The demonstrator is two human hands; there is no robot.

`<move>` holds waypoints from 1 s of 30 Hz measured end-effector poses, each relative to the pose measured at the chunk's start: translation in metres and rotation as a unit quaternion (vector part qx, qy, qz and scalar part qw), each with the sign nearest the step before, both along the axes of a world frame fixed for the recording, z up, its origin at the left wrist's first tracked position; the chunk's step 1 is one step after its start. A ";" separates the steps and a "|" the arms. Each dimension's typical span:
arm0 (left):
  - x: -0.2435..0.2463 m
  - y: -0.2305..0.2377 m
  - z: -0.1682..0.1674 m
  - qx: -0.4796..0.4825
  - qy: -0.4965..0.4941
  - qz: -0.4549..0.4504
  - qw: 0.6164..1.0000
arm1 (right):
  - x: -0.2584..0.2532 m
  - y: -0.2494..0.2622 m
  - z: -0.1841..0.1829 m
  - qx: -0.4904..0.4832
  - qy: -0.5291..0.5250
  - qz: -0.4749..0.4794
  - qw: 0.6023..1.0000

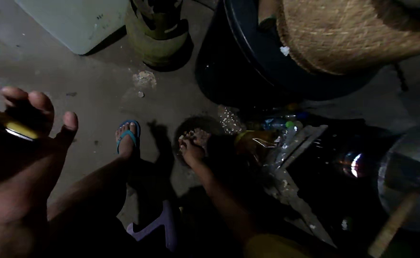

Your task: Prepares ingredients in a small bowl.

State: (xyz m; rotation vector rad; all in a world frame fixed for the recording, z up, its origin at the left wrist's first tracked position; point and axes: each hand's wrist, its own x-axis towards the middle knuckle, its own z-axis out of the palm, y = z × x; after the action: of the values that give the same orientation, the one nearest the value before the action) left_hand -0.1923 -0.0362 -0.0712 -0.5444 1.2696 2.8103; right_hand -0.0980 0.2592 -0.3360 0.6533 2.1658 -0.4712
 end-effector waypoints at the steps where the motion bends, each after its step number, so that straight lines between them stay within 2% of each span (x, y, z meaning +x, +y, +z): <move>1: 0.001 0.000 0.001 0.002 -0.003 0.004 1.000 | 0.005 -0.003 -0.010 0.019 -0.006 0.014 1.000; 3: 0.001 -0.008 -0.003 0.025 -0.001 -0.011 1.000 | 0.001 0.005 -0.018 0.021 -0.004 -0.007 1.000; 5: 0.002 -0.036 -0.029 0.134 0.080 -0.120 0.980 | -0.008 0.024 -0.026 -0.030 0.037 -0.120 0.992; 6: 0.001 -0.043 -0.037 0.155 0.109 -0.154 0.970 | -0.014 0.036 -0.029 -0.068 0.060 -0.169 0.981; 7: 0.002 -0.037 -0.030 0.128 0.090 -0.132 0.979 | -0.018 0.046 -0.031 -0.099 0.063 -0.178 0.977; 9: 0.003 -0.002 0.002 0.018 -0.017 0.004 1.000 | -0.019 0.049 -0.020 -0.126 0.052 -0.130 0.982; 10: 0.003 0.006 0.008 0.000 -0.037 0.029 0.999 | -0.012 0.041 -0.014 -0.120 0.052 -0.098 0.986; 13: 0.006 0.010 0.009 0.012 -0.046 0.024 0.999 | 0.015 0.007 -0.006 -0.032 0.009 0.019 0.999; 14: 0.005 0.011 0.010 0.024 -0.047 0.019 0.998 | 0.018 0.001 -0.008 -0.009 -0.008 0.030 0.999; 16: 0.004 0.016 0.015 0.033 -0.060 0.027 0.997 | 0.012 0.006 -0.016 0.002 -0.002 0.003 1.000; 19: 0.003 0.015 0.014 0.039 -0.057 0.012 0.998 | -0.024 0.038 -0.007 -0.094 -0.003 -0.091 0.991; 21: 0.002 0.015 0.014 0.021 -0.047 0.012 0.999 | -0.055 0.065 -0.006 -0.147 -0.028 -0.063 0.987; 22: 0.002 0.014 0.015 0.015 -0.046 0.015 0.999 | -0.064 0.072 -0.014 -0.155 -0.008 -0.068 0.986; 25: 0.006 0.014 0.010 0.031 -0.029 0.004 0.999 | -0.053 0.061 -0.030 -0.113 0.056 -0.113 0.985; 27: 0.002 0.014 0.014 0.043 -0.049 0.009 0.998 | -0.032 0.033 -0.025 -0.080 0.049 -0.123 0.988; 30: 0.000 0.016 0.013 0.046 -0.045 0.009 0.998 | 0.021 0.011 -0.027 0.022 0.008 -0.055 0.998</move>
State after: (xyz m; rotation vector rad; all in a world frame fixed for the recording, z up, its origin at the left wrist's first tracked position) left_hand -0.1921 -0.0207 -0.0584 -0.6729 1.1189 2.8069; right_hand -0.0769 0.2700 -0.3630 0.7995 2.1687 -0.4903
